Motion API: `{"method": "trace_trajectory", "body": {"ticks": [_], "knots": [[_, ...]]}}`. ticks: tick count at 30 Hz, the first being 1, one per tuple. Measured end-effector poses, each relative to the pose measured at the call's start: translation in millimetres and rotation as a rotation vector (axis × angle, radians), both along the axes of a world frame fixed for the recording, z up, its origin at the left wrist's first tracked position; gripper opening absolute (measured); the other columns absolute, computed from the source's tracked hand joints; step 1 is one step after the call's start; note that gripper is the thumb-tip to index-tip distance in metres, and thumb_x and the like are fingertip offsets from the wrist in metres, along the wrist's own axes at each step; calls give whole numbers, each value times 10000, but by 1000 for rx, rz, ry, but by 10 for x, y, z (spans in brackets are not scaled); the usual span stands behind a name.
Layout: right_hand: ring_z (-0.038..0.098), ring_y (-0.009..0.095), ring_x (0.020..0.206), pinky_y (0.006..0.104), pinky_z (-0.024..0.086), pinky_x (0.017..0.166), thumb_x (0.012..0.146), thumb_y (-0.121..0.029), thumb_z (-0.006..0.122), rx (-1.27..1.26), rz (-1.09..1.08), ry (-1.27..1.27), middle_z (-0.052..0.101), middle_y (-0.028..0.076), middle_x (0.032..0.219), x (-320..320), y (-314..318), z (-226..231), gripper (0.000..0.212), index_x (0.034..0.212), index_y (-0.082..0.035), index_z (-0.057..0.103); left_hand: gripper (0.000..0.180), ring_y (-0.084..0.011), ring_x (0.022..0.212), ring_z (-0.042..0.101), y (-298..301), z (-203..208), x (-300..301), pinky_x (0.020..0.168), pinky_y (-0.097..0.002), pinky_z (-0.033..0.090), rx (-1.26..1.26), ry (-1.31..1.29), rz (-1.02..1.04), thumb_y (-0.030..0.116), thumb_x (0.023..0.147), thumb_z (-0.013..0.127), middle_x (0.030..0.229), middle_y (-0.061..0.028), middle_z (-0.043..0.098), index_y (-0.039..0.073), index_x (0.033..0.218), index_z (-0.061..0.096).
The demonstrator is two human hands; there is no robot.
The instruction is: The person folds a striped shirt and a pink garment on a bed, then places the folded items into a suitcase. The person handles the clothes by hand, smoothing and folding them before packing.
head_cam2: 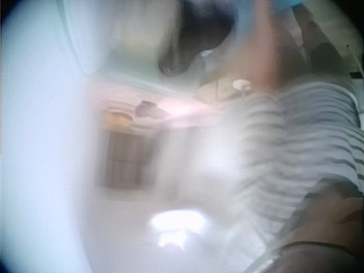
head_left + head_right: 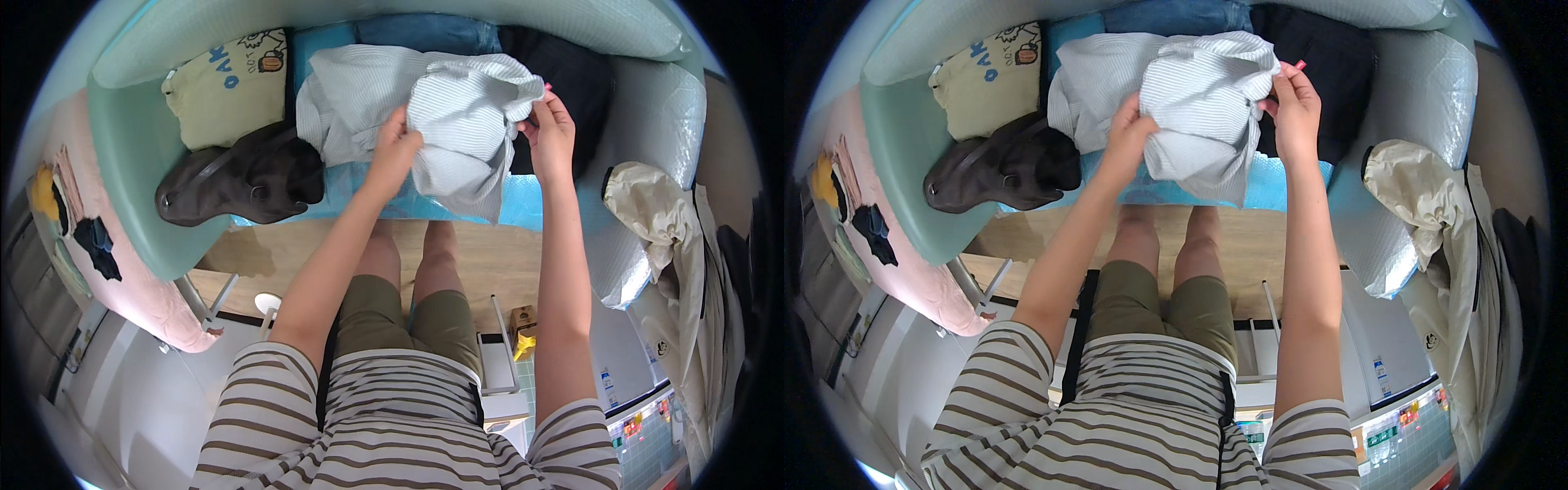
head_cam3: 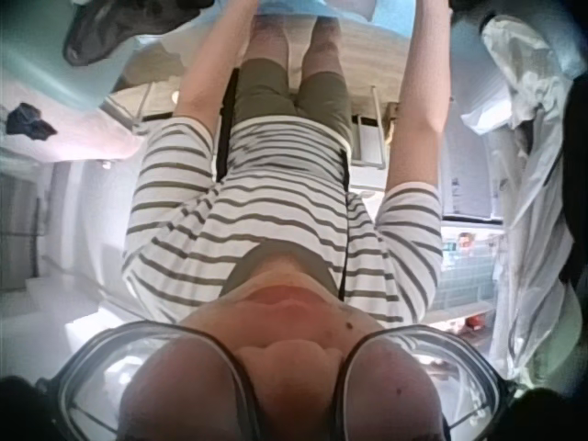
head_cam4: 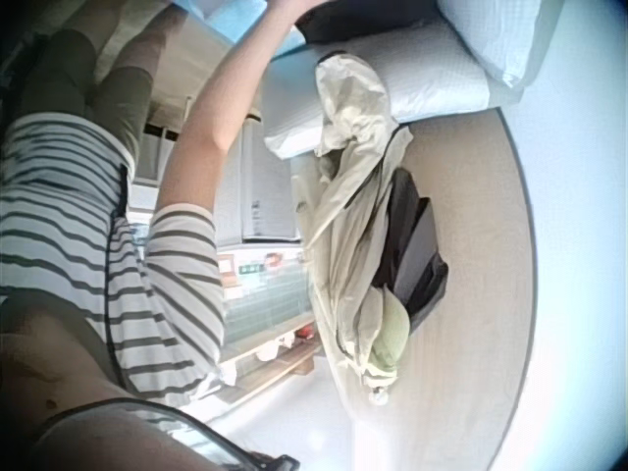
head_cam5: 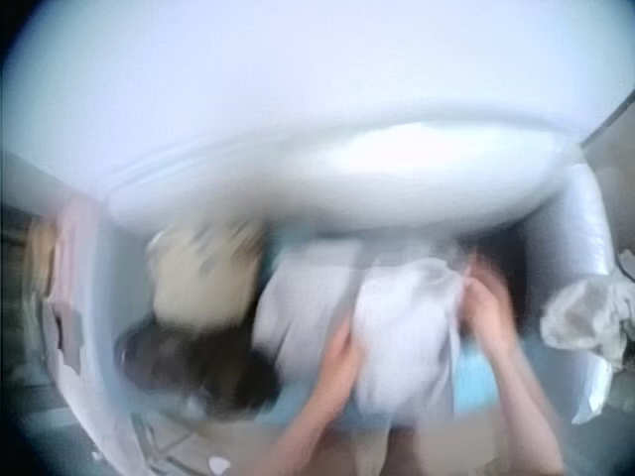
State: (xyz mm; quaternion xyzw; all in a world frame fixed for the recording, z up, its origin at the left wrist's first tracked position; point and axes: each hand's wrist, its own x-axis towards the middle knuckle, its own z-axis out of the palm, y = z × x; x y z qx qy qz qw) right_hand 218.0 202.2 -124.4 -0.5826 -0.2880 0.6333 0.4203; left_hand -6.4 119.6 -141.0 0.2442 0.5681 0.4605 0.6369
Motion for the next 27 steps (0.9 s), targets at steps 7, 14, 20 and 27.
{"method": "trace_trajectory", "body": {"ticks": [7,14,20,27], "knots": [[588,156,1032,286,484,827,962,-180,509,33,402,-142,607,68,1156,-208,-216,-8,288,1208,-42,570,504,-369,1040,587,-58,-102,-268,869,-404,456,-148,624,-264,173,765,619,1170,-252,574,-8,1207,458],[597,143,859,290,508,670,882,-62,524,-367,46,-400,579,73,1027,421,-1182,-706,307,1187,-55,490,641,-379,870,644,-343,-225,-38,686,-406,534,-77,664,-175,118,789,649,1110,-276,582,38,1308,282],[634,222,866,324,510,732,805,-369,703,-532,366,-356,596,106,1002,-253,-1157,-332,557,1126,25,474,547,-283,681,673,-327,-51,-41,452,-327,557,-201,434,-71,55,843,576,988,-230,625,41,1308,288],[628,279,845,357,506,725,726,-458,742,-52,155,-985,621,168,880,-401,-1329,-932,635,990,78,527,414,-194,664,654,-355,-136,-79,516,-285,524,-87,394,-52,129,877,569,928,-164,657,15,1241,407]]}}
